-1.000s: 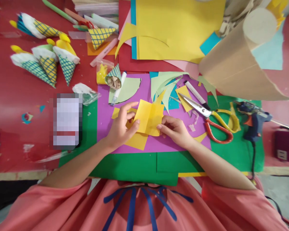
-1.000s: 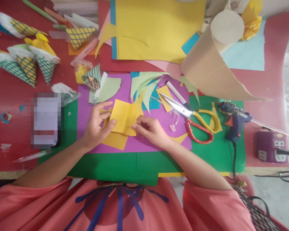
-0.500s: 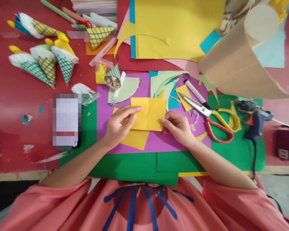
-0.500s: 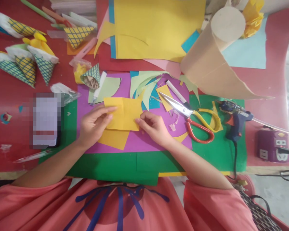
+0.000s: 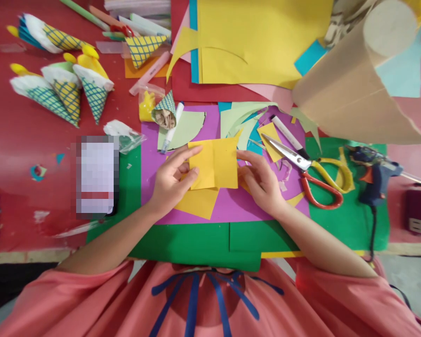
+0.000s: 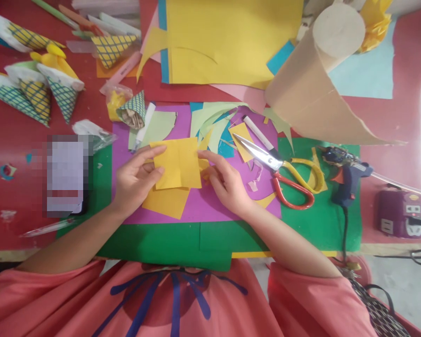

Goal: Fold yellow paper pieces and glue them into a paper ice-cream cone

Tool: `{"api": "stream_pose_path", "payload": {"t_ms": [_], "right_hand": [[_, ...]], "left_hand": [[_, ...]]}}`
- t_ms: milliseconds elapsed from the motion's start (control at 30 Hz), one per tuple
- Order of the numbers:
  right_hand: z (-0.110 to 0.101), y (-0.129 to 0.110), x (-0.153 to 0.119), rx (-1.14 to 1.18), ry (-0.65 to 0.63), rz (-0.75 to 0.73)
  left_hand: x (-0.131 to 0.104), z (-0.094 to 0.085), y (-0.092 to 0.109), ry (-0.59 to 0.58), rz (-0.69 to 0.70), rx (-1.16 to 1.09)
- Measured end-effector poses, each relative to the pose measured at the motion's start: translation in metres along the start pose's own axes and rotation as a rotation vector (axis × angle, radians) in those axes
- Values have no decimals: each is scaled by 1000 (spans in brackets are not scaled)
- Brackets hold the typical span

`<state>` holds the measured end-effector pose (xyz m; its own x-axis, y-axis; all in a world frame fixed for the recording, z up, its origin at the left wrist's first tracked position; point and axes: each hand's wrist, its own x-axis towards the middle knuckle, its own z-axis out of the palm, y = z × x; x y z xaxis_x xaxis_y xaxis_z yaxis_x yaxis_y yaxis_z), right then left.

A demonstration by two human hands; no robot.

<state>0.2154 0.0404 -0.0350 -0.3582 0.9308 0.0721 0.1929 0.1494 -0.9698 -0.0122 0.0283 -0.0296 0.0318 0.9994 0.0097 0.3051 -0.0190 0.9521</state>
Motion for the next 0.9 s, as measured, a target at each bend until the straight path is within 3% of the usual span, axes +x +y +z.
{"api": "stream_pose_path", "payload": {"t_ms": [333,533,700,900], "right_hand": [[-1,3,0,-200,-40,-182],[-1,1,4,-208,-34,-212],[-3,1,4,-208,-29,-237],[-4,1,6,-148,-1,-246]], "left_hand": [[-1,-1,3,-45,-20,-47],[-3,-2,1,-75,36,37],[-3,-1,3,-83,-6,-32],[-1,-2,7,-80,56,-8]]}}
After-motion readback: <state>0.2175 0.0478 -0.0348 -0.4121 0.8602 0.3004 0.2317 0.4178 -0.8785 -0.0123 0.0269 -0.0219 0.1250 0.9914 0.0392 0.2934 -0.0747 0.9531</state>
